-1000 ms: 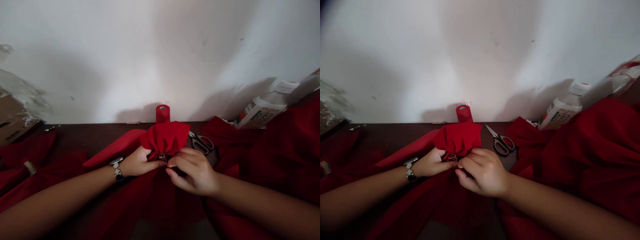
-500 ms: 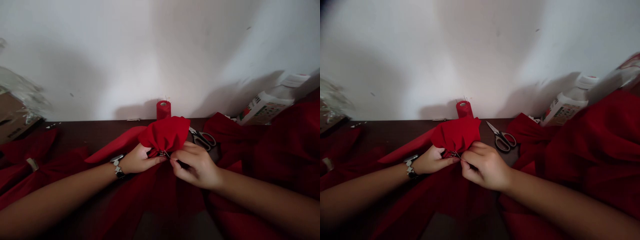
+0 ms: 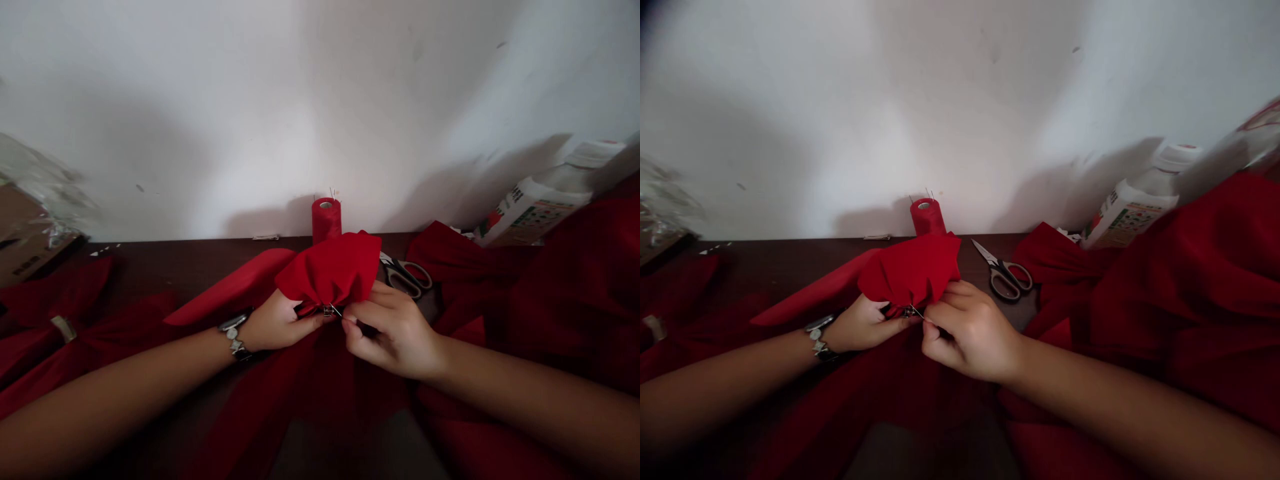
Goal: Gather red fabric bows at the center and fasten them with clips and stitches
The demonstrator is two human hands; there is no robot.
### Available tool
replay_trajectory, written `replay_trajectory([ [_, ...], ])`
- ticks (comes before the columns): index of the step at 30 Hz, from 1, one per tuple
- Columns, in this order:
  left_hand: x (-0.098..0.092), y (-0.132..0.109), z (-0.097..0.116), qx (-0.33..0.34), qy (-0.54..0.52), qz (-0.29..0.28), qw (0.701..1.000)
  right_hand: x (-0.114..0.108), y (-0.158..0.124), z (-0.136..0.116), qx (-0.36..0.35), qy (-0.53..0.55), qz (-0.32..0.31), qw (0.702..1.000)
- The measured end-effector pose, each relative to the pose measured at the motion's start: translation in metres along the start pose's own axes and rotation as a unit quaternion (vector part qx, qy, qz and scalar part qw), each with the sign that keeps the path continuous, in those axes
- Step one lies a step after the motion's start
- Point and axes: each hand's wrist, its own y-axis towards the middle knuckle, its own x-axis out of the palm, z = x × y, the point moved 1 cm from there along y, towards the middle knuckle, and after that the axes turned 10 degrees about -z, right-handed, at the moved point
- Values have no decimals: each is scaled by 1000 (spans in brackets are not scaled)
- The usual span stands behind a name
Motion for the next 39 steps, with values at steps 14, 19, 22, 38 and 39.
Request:
replay_trajectory([
  [14,2,4,4,-35,-12,49,998,6,-5,0,100,71,-17,992],
  [19,1,8,5,-59,-35,18,997,8,-5,4,143,118,0,983],
  [22,1,7,5,-69,-38,15,997,10,-6,4,152,127,-1,980],
  [38,-5,9,0,-97,-72,-39,992,10,-1,20,133,182,-50,973],
  [39,-6,9,0,-93,-66,-41,993,10,-1,21,129,180,-51,974],
])
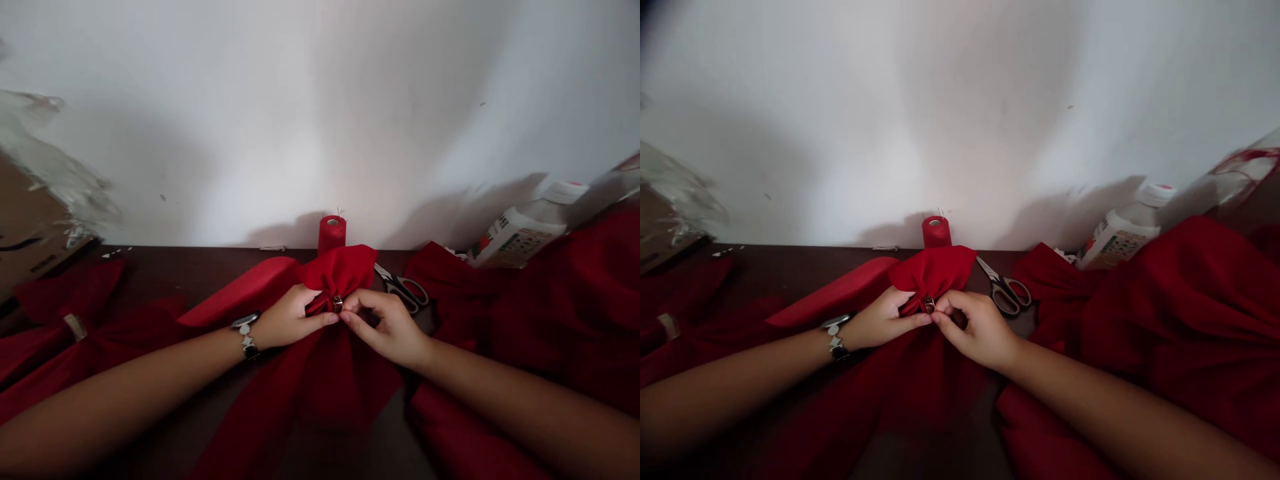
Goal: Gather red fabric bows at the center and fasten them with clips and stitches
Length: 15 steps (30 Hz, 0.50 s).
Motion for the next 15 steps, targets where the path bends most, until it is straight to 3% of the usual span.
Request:
replay_trajectory([
  [8,-5,-3,-9,-26,45,-26,998,0,-1,4,-15,-39,-20,999],
  [15,-5,-6,-9,-33,67,-1,997,0,3,0,10,-49,1,999],
])
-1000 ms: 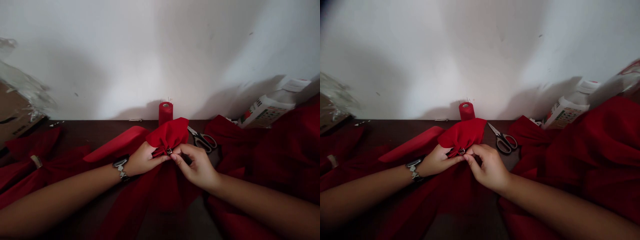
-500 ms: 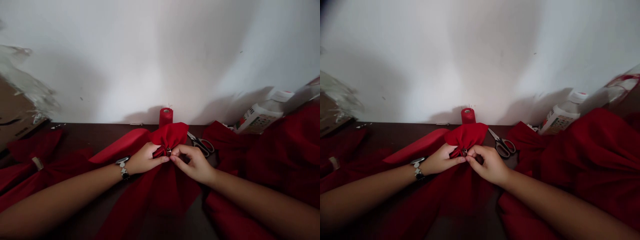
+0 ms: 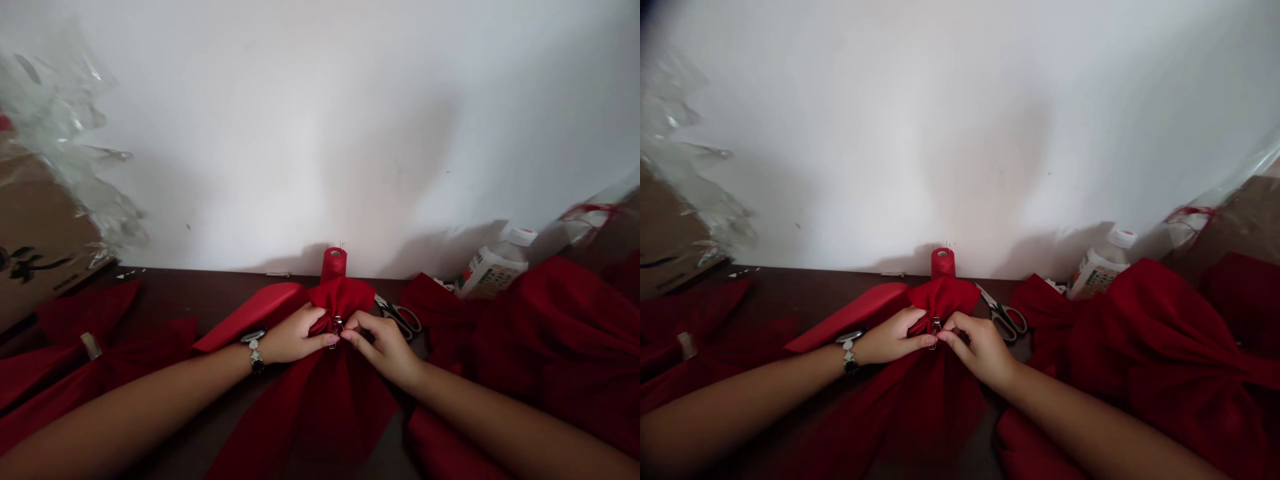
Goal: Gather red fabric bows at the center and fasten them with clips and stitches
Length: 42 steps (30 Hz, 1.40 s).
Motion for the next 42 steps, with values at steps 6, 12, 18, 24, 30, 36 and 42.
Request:
replay_trajectory([
  [6,-2,-1,4,-18,-105,-24,994,-2,0,-1,-3,44,10,999],
  [12,-9,-3,4,-15,-321,-33,946,-18,3,-2,-6,35,132,991],
  [18,-7,-6,4,13,-368,-102,924,-14,7,-5,10,137,-11,990],
  [24,-4,-5,5,25,-387,-138,911,-6,3,-3,37,286,-73,955],
  [30,-4,-4,8,41,-389,-152,908,-4,1,-1,22,303,-59,951],
  [36,-2,-5,6,50,-350,-165,921,-2,3,-5,47,363,-45,929],
  [42,-2,-4,8,66,-313,-175,931,-3,3,-6,132,440,-48,887],
])
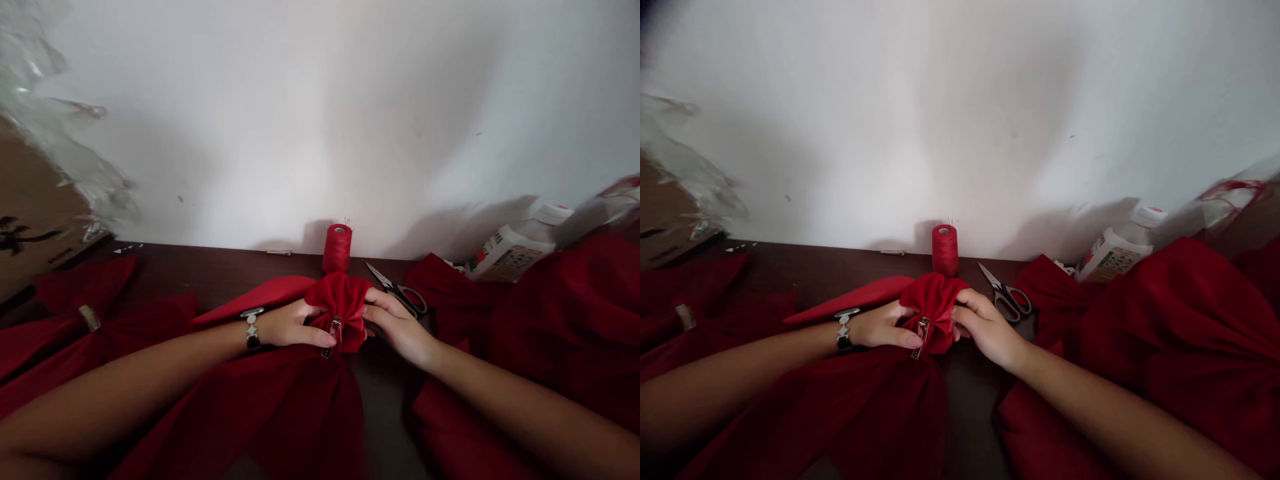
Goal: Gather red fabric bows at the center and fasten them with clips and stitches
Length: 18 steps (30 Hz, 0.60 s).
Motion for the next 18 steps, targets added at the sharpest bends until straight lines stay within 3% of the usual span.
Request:
replay_trajectory([
  [7,2,3,0,44,53,7,998,3,-2,-6,-17,-74,18,997],
  [12,4,6,0,68,88,15,994,9,-1,-5,-3,-33,38,999],
  [18,6,5,0,56,113,120,985,3,-1,2,-40,-74,110,990],
])
